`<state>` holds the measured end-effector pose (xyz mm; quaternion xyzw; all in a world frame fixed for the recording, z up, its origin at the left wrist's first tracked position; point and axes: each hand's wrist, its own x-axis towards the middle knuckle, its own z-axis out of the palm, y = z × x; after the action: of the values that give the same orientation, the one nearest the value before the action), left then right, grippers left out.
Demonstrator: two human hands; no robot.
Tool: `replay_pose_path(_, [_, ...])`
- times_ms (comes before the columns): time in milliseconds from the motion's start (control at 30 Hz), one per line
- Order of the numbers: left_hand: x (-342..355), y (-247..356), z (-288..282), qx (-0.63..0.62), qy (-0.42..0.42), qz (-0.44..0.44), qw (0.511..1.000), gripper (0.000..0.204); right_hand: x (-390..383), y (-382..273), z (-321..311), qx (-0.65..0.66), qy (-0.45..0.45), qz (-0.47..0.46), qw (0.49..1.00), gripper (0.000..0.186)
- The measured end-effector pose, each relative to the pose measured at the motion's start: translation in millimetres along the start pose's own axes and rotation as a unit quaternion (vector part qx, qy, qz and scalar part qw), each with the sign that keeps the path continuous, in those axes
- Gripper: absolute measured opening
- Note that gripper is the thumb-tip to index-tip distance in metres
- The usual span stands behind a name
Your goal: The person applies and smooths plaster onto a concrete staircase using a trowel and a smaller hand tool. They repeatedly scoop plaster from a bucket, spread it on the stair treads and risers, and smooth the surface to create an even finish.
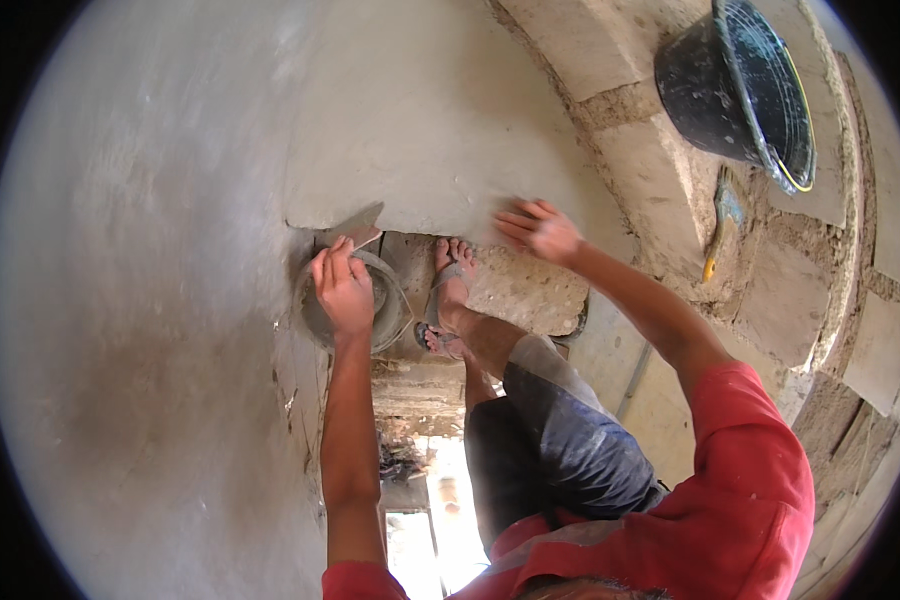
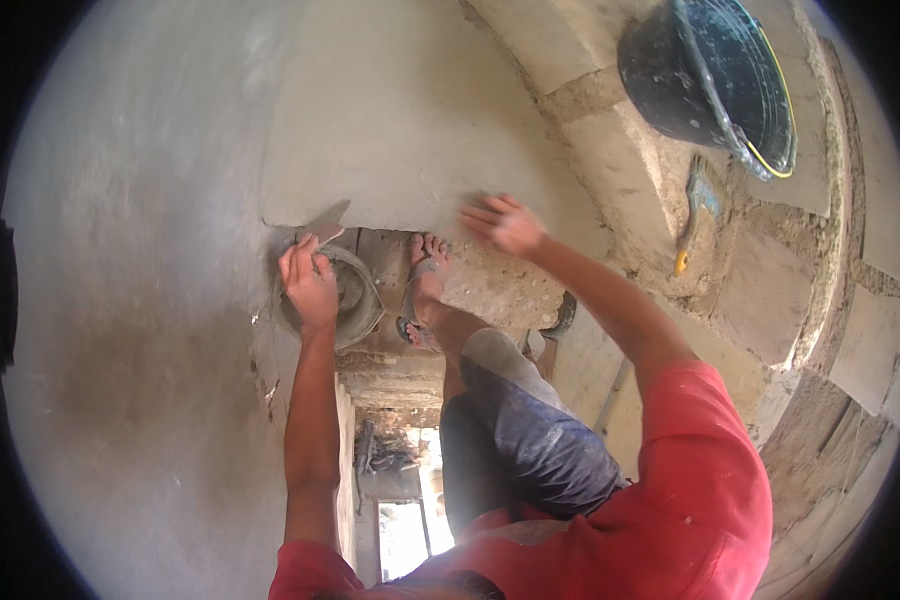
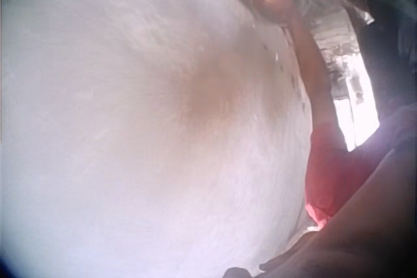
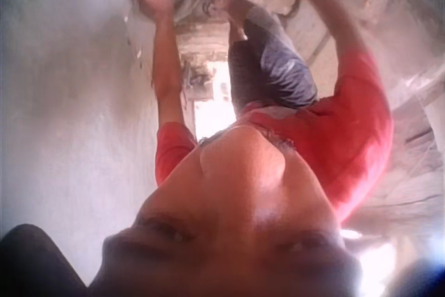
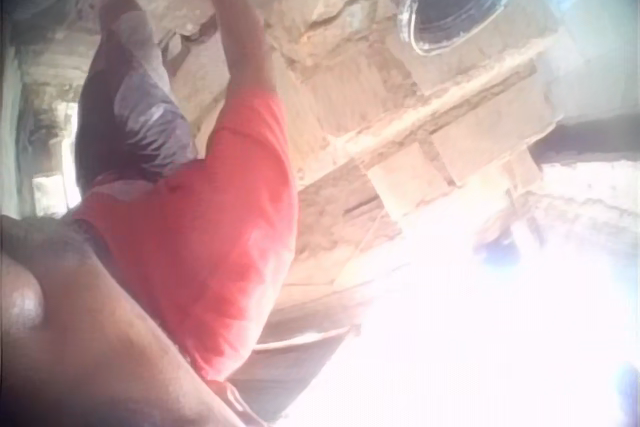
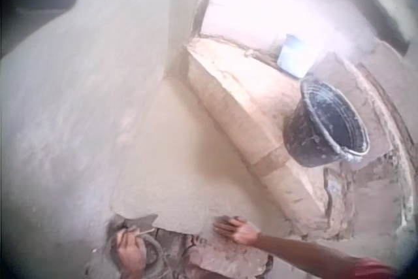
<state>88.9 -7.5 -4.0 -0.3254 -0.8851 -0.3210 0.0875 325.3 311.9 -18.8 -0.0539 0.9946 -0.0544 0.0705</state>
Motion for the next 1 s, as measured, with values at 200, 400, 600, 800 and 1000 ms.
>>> replay_pose_path(200, [16,49,37,-0.059,-0.050,0.064,0.995,0.032,-126,27,-35,0.022,0.040,0.151,0.987,0.060])
replay_pose_path(400, [37,99,105,-0.096,-0.121,0.127,0.980,0.032,-15,96,-22,0.008,0.125,0.216,0.968,0.058])
replay_pose_path(600, [36,116,101,-0.103,-0.124,0.130,0.978,0.028,-144,46,27,0.027,0.049,0.333,0.941,0.043])
replay_pose_path(800, [-9,88,36,-0.121,0.034,-0.145,0.981,0.020,-277,-59,-19,0.120,0.054,0.505,0.853,0.035])
replay_pose_path(1000, [-131,-14,-33,-0.157,0.210,-0.517,0.815,0.017,-125,-88,-50,0.362,0.058,0.494,0.788,0.031])
